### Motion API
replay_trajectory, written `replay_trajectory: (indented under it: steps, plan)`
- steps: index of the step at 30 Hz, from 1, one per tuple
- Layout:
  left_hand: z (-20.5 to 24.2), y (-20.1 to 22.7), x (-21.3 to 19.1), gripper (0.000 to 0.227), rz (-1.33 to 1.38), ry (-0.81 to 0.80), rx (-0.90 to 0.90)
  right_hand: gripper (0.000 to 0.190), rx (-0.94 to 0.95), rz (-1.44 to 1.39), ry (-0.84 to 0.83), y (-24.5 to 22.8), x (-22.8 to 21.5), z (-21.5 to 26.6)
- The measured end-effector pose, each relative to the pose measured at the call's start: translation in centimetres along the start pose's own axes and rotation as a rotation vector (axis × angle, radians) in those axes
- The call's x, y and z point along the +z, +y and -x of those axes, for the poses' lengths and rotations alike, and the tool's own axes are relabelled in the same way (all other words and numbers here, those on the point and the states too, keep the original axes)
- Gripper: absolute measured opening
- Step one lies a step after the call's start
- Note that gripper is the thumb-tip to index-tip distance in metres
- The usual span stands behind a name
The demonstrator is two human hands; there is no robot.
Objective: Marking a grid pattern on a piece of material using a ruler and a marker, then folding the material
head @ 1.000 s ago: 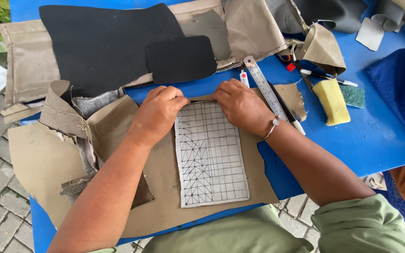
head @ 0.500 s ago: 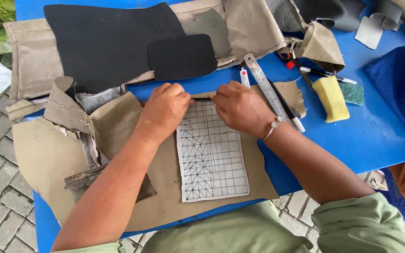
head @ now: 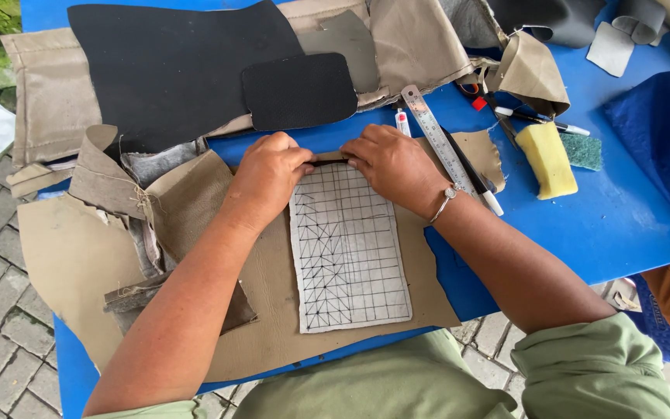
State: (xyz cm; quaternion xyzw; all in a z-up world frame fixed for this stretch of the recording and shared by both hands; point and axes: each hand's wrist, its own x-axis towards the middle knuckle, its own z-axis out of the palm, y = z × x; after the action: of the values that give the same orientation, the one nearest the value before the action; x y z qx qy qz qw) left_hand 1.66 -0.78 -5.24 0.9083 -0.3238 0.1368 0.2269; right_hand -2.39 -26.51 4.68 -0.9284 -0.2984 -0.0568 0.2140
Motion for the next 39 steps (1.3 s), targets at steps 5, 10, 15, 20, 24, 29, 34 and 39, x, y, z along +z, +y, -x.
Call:
replay_trajectory:
  steps: [5, 10, 15, 20, 24, 29, 34, 39]
  plan:
    - [-0.3, 2.0, -2.1, 0.019, -0.05, -0.014, 0.023, 0.015, -0.054, 0.117, 0.009, 0.5, 1.0, 0.1]
    - [0.1, 0.8, -0.7, 0.005, -0.069, -0.01, 0.043, 0.021, -0.035, 0.151, -0.042, 0.6, 1.3, 0.1]
    - [0.3, 0.4, -0.5, 0.004, -0.09, -0.008, 0.07, 0.021, -0.098, 0.135, -0.01, 0.7, 1.2, 0.0]
    - [0.6, 1.4, -2.0, 0.009, -0.119, -0.019, 0.159, 0.02, -0.21, 0.266, 0.03, 1.4, 2.3, 0.8]
    - [0.6, 1.7, -2.7, 0.009, -0.153, -0.109, 0.22, 0.017, -0.322, 0.362, 0.104, 1.6, 3.3, 1.7]
    - [0.5, 2.9, -4.9, 0.005, -0.191, -0.145, 0.23, 0.016, -0.33, 0.357, 0.108, 0.8, 2.4, 2.5]
    - [0.6, 2.7, -5.0, 0.006, -0.149, -0.149, 0.197, 0.018, -0.272, 0.257, 0.114, 0.2, 1.5, 2.8]
    - [0.3, 2.6, -4.4, 0.012, -0.114, -0.14, 0.167, 0.022, -0.141, 0.121, 0.047, 0.2, 0.8, 1.4]
